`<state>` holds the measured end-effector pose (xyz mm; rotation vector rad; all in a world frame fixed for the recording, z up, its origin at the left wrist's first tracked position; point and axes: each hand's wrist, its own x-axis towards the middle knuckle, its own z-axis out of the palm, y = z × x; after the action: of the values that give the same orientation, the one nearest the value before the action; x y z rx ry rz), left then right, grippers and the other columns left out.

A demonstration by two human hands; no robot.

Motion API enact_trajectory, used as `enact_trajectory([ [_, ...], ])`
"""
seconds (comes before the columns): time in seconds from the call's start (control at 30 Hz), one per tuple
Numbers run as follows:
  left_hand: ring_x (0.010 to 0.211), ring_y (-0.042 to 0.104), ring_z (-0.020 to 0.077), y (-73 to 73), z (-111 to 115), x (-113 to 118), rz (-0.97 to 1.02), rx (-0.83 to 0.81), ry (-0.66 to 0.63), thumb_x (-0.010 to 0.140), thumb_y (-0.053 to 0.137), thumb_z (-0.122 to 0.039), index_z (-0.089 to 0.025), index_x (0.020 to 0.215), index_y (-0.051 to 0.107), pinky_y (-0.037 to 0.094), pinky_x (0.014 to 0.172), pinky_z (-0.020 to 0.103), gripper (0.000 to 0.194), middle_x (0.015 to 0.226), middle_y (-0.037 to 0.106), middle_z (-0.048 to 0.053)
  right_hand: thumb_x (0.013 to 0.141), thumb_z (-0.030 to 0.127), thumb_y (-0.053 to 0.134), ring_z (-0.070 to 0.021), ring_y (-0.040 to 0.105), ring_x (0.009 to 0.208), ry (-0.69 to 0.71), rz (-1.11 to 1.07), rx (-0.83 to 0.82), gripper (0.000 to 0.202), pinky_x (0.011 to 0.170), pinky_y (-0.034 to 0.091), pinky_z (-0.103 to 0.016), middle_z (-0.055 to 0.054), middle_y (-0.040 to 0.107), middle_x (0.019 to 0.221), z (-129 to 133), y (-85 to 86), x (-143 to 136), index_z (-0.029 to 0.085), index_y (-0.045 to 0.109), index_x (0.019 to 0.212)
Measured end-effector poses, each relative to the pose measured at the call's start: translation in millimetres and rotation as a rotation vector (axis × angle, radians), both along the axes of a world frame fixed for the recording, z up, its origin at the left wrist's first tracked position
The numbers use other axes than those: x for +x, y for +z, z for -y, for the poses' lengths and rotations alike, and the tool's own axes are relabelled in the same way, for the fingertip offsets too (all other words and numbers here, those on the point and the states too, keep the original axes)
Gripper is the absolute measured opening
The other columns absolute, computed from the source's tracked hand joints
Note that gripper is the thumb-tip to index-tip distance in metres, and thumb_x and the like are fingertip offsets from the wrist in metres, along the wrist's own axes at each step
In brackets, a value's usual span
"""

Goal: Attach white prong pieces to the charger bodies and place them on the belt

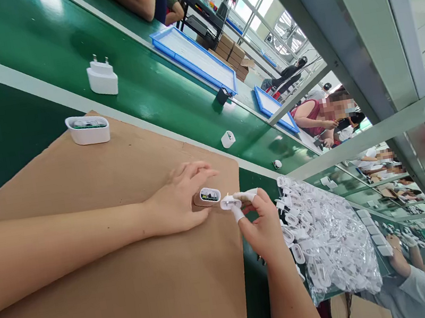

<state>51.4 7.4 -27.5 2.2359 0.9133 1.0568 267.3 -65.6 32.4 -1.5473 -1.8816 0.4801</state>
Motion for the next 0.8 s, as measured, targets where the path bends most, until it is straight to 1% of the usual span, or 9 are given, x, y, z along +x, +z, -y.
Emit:
enact_trajectory([
  [0.07, 0.134, 0.048, 0.0345, 2.9, 6, -1, 0.023, 0.126, -0.001, 0.085, 0.067, -0.037, -0.026, 0.136, 0.06, 0.036, 0.111, 0.05, 0.052, 0.145, 0.059, 0.009, 0.086, 0.013, 0.064, -0.016, 0.065, 0.084, -0.001, 0.009, 0.083, 0.027, 0.071, 0.058, -0.029, -0.004, 0.061, 0.095, 3, 4.4, -4, 0.024, 0.075, 0.108],
  [0.17, 0.124, 0.055, 0.0294, 12.6, 15, -3, 0.071, 0.16, -0.066, 0.096, 0.061, -0.034, -0.03, 0.116, 0.069, 0.037, 0.107, 0.046, 0.022, 0.122, 0.072, 0.002, 0.089, 0.018, 0.069, -0.0145, 0.061, 0.077, 0.046, -0.063, 0.14, 0.02, 0.067, 0.055, -0.028, -0.002, 0.062, 0.09, 10, 9.6, -10, 0.026, 0.076, 0.105],
  [0.23, 0.116, 0.059, 0.0265, 21.8, 21, -2, 0.156, 0.043, -0.1, 0.099, 0.058, -0.032, -0.029, 0.11, 0.071, 0.042, 0.103, 0.042, 0.017, 0.11, 0.074, 0.001, 0.086, 0.021, 0.075, -0.0165, 0.062, 0.086, 0.071, -0.103, 0.182, 0.024, 0.071, 0.055, -0.03, -0.003, 0.063, 0.097, 12, 10.7, -10, 0.028, 0.076, 0.11],
  [0.37, 0.097, 0.065, 0.0209, 36.5, 31, 0, 0.343, -0.302, -0.248, 0.095, 0.064, -0.043, -0.028, 0.113, 0.072, 0.054, 0.084, 0.031, 0.024, 0.101, 0.069, 0.002, 0.081, 0.026, 0.083, -0.0237, 0.064, 0.113, 0.164, -0.329, 0.162, 0.038, 0.092, 0.057, -0.039, -0.006, 0.065, 0.121, 8, 3.8, -4, 0.032, 0.074, 0.117],
  [0.47, 0.112, 0.061, 0.0246, 35.3, 26, 0, 0.303, -0.248, -0.194, 0.09, 0.065, -0.041, -0.026, 0.12, 0.067, 0.052, 0.097, 0.037, 0.033, 0.114, 0.068, 0.005, 0.089, 0.026, 0.074, -0.0214, 0.069, 0.1, 0.117, -0.469, 0.102, 0.023, 0.088, 0.058, -0.038, -0.004, 0.069, 0.107, 1, -4.7, -2, 0.031, 0.075, 0.112],
  [0.53, 0.127, 0.052, 0.0321, 28.2, 17, 0, 0.188, -0.203, -0.035, 0.079, 0.073, -0.043, -0.023, 0.126, 0.062, 0.045, 0.109, 0.047, 0.053, 0.129, 0.064, 0.009, 0.091, 0.025, 0.069, -0.0211, 0.068, 0.097, 0.04, -0.373, 0.109, 0.025, 0.086, 0.058, -0.038, -0.005, 0.068, 0.105, -2, -8.5, -3, 0.03, 0.075, 0.115],
  [0.6, 0.126, 0.051, 0.0376, 18.7, 5, 0, 0.03, -0.253, 0.061, 0.069, 0.079, -0.049, -0.021, 0.121, 0.063, 0.042, 0.108, 0.053, 0.061, 0.128, 0.064, 0.011, 0.092, 0.024, 0.065, -0.0215, 0.065, 0.097, 0.015, -0.171, 0.133, 0.03, 0.085, 0.057, -0.038, -0.006, 0.065, 0.106, -5, -10.1, -6, 0.03, 0.075, 0.12],
  [0.7, 0.106, 0.059, 0.0333, 7.4, -7, 1, -0.115, -0.334, -0.021, 0.078, 0.072, -0.049, -0.022, 0.095, 0.068, 0.046, 0.094, 0.047, 0.032, 0.101, 0.071, 0.007, 0.093, 0.018, 0.057, -0.0223, 0.063, 0.096, 0.046, 0.089, 0.162, 0.038, 0.083, 0.056, -0.038, -0.008, 0.064, 0.105, -7, -9.4, -13, 0.028, 0.071, 0.127],
  [0.8, 0.094, 0.06, 0.0281, 3.5, -7, 5, -0.094, -0.307, -0.088, 0.083, 0.068, -0.039, -0.022, 0.083, 0.067, 0.045, 0.085, 0.041, 0.017, 0.089, 0.07, 0.004, 0.093, 0.013, 0.055, -0.0235, 0.06, 0.095, 0.095, 0.238, 0.2, 0.036, 0.082, 0.054, -0.038, -0.008, 0.066, 0.103, -9, -7.8, -19, 0.026, 0.07, 0.123],
])
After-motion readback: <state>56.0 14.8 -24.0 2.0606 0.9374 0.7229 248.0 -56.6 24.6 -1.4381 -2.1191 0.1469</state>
